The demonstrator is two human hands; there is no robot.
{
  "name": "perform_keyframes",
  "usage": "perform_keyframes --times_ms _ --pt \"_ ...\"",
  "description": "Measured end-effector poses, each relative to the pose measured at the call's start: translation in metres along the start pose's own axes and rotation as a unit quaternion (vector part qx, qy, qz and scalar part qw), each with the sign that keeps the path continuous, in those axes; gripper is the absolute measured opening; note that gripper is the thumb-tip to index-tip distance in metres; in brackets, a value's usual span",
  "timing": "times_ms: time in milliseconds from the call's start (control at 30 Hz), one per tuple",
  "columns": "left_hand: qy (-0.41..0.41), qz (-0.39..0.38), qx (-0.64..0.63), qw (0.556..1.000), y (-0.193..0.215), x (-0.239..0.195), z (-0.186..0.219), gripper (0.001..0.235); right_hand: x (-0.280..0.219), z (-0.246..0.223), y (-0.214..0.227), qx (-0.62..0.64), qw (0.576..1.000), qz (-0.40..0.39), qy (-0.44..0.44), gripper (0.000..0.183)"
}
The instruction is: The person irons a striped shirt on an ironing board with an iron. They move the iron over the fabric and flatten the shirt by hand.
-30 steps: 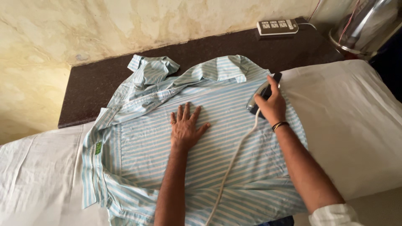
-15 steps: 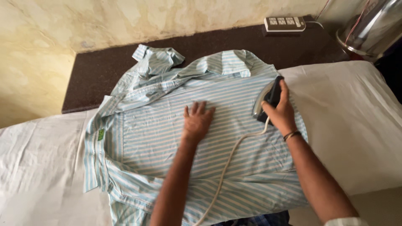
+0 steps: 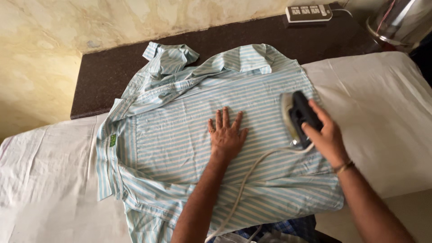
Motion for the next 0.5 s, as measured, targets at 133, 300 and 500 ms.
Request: perform_keyframes --times_ms 133,300,500 --pt "0.026 -0.017 0.006 1.000 0.010 -0.007 -0.003 0.070 0.030 0.025 0.009 -0.065 0.994 0.086 -0.027 0.068" --pt "0.045 0.011 -0.007 0.999 0.004 0.001 -0.011 0.067 0.027 0.016 0.006 -0.047 0.996 0.074 -0.006 0.067" --pt "0.039 0.052 -0.006 0.998 -0.007 0.003 -0.013 0.071 0.002 -0.014 -0.010 0.087 0.990 -0.111 0.010 0.065"
Point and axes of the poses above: each hand's wrist, its own x-axis towards the middle knuckle, its own y-axis out of the back of the hand, z = x × y, the point moved 4 cm from there along x, towards the middle knuckle, and after that the axes turned 12 degrees about y, right-handed, at the moved point
